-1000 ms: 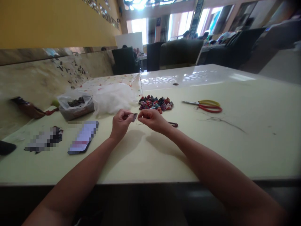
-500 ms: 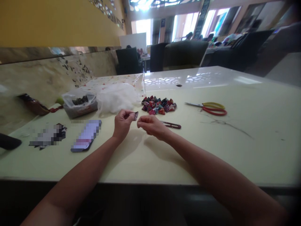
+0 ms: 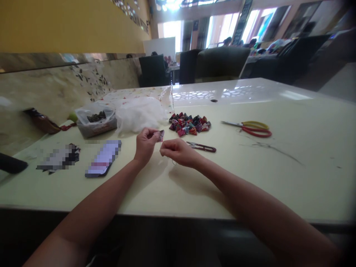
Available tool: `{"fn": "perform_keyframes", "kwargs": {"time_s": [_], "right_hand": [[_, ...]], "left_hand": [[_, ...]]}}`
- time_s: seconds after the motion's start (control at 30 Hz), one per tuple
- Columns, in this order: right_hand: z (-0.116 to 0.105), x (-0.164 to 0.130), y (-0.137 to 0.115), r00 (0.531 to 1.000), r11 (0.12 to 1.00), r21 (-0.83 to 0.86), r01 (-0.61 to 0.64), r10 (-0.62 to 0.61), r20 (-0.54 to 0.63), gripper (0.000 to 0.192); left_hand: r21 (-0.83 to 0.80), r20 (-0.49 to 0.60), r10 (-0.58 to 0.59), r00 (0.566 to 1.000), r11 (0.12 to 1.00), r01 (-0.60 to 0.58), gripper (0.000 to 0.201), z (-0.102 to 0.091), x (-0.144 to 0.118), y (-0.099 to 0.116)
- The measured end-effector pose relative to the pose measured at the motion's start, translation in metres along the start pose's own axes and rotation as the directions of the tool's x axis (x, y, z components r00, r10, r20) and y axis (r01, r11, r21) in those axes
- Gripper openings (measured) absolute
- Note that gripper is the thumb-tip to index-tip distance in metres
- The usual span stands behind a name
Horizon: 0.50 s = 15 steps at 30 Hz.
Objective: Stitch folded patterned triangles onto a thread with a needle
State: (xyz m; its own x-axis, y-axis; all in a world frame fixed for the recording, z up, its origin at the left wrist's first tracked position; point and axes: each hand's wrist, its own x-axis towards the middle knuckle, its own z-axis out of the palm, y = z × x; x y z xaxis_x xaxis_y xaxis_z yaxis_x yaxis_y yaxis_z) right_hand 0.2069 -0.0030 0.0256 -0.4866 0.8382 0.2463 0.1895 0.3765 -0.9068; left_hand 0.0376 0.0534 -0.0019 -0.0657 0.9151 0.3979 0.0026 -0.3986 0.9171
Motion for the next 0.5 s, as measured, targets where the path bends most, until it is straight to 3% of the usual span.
{"fn": "perform_keyframes", "kwargs": {"time_s": [0.13, 0.23, 0.33, 0.5], "right_hand": [[-0.016, 0.004, 0.009, 0.994, 0.987, -0.12, -0.104, 0.106, 0.004, 0.023], [-0.029, 0.006, 0.015, 0.974, 0.973, -0.185, -0.139, 0.1, -0.202, 0.015], [-0.033, 0.008, 0.02, 0.917, 0.989, -0.109, -0.098, 0.047, -0.396, 0.016], [-0.027, 0.009, 0.022, 0.926, 0.998, 0.045, -0.048, 0.061, -0.372, 0.023]], "left_hand": [[-0.034, -0.003, -0.022, 1.0, 0.999, 0.021, 0.028, 0.001, 0.0, 0.001], [-0.062, 0.0, -0.042, 0.999, 0.997, 0.042, 0.029, 0.002, -0.001, 0.004], [-0.078, 0.045, -0.057, 0.997, 0.995, 0.06, 0.029, 0.003, -0.004, 0.007], [-0.064, 0.19, -0.077, 0.979, 0.994, 0.091, 0.026, 0.004, -0.009, 0.012]]}}
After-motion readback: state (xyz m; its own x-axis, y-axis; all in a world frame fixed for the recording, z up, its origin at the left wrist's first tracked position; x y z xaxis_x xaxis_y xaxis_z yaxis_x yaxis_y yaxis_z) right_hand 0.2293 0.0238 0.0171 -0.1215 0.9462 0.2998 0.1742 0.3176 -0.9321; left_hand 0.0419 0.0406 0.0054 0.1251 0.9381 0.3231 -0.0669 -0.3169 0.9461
